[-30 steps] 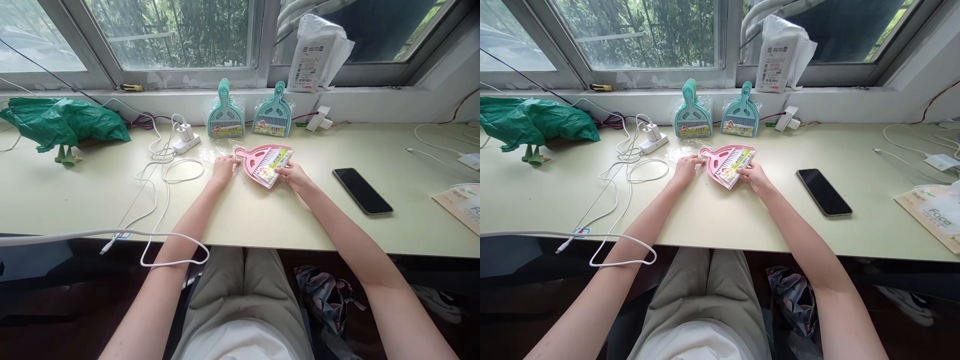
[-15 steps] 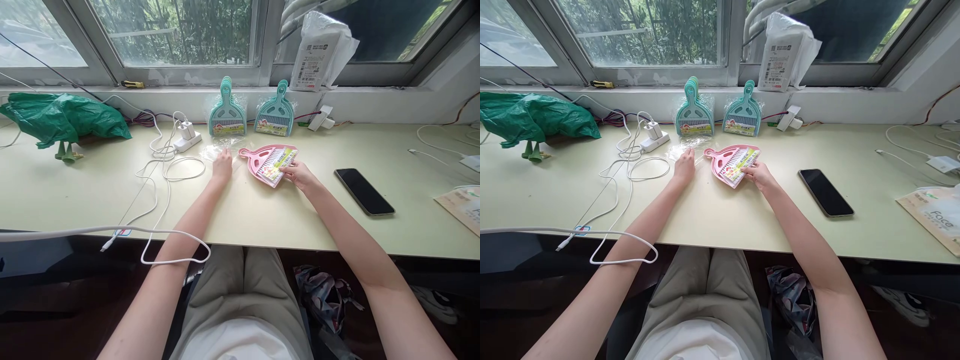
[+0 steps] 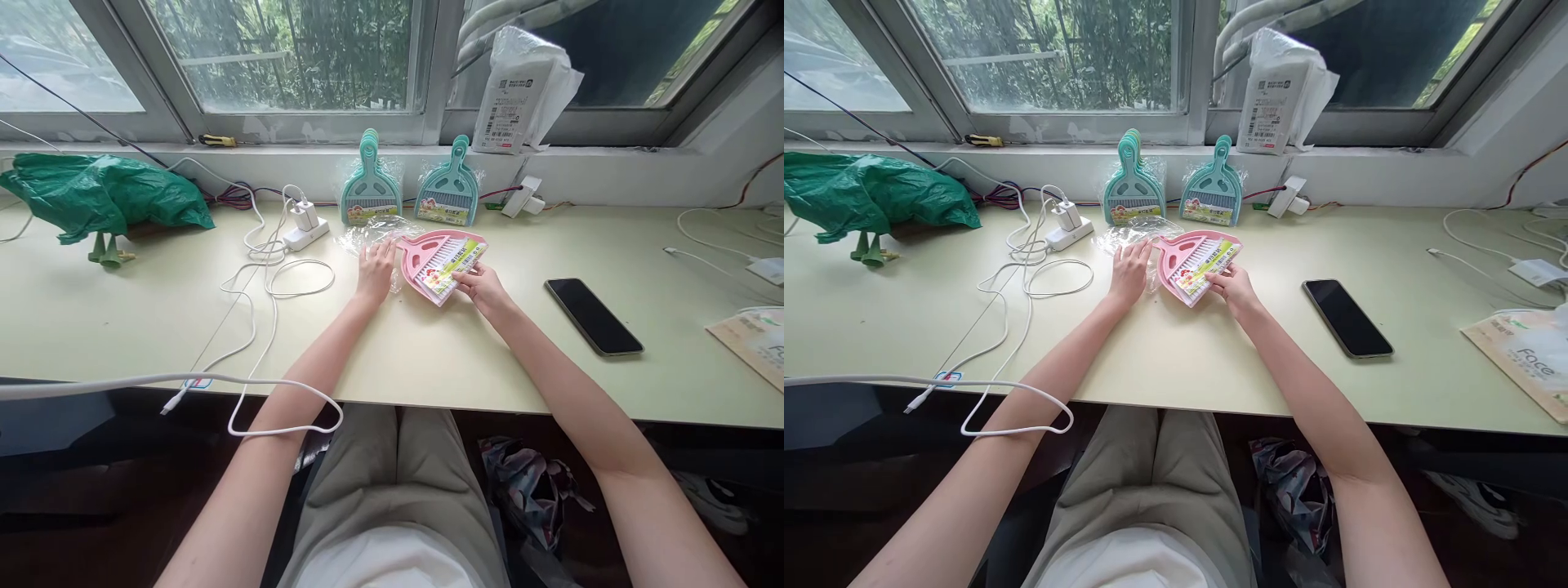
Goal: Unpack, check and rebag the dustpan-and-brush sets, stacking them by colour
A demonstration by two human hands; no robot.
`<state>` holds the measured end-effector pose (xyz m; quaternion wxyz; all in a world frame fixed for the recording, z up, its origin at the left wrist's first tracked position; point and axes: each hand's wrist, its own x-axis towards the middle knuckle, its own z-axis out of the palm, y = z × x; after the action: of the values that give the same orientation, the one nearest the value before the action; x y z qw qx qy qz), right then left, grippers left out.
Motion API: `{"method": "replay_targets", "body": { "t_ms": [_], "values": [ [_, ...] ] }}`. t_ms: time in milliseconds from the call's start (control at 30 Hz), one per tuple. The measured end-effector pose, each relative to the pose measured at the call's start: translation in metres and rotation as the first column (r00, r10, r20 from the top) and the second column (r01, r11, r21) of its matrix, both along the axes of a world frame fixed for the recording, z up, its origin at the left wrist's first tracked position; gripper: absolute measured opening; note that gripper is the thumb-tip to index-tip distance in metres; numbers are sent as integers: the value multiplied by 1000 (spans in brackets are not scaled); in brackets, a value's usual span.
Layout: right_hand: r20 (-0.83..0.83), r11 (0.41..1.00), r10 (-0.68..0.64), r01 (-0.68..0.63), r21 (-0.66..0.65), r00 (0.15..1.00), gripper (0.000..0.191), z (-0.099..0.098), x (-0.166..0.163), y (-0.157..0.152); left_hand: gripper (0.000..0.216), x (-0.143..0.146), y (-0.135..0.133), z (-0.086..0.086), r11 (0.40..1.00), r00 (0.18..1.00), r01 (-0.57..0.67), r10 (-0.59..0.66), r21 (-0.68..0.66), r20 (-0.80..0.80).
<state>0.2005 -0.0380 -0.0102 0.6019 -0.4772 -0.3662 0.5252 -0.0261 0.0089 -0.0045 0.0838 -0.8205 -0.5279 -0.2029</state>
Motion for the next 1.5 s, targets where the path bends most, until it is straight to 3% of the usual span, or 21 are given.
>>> {"method": "replay_targets", "body": {
  "t_ms": [167,400,633,767,833,867,933,967,1033,1067,1133,1200,1300,1400,1500],
  "values": [
    [-24,999,-45,45,5,999,28,0,1,1,69,3,1,-3,996,996,83,-84,33,15],
    [-26,996,45,-42,74,999,31,-3,-5,-1,68,6,0,-3,916,919,394,-392,72,-40],
    [-56,990,17,-9,141,998,35,-4,-1,2,70,-2,-8,12,855,865,489,-500,173,25],
    [-73,982,13,1,188,997,39,0,-1,0,70,-5,-8,13,877,834,401,-469,266,289],
    [-75,978,17,-1,211,997,40,1,-1,-1,80,-3,-4,10,917,754,281,-394,285,525],
    [-77,976,21,-4,220,997,40,1,-1,-1,87,-1,-1,8,941,677,212,-335,262,655],
    [-78,973,29,-10,232,996,41,1,-1,-1,92,4,5,5,982,447,141,-179,129,877],
    [-76,972,34,-15,234,997,41,1,-1,-1,91,6,7,5,984,312,176,-87,32,946],
    [-64,972,44,-28,235,997,41,0,-2,-1,83,9,10,6,915,83,384,99,-124,992],
    [-56,972,50,-35,234,997,42,0,-2,-1,79,10,10,7,848,11,506,174,-156,985],
    [-41,973,61,-51,223,997,43,0,-3,-2,71,11,7,11,718,-53,680,252,-150,966],
    [-27,976,83,-76,206,996,45,1,-4,-3,62,12,1,14,646,-63,753,255,-122,965],
    [-13,974,123,-118,193,992,47,4,-6,-5,49,12,-4,16,598,-39,793,242,-117,969],
    [-2,969,138,-135,209,990,49,5,-8,-6,44,11,-5,15,556,30,812,260,-175,965],
    [-3,970,121,-118,211,993,55,4,-9,-7,44,11,-6,13,469,129,847,276,-251,952]
  ]
}}
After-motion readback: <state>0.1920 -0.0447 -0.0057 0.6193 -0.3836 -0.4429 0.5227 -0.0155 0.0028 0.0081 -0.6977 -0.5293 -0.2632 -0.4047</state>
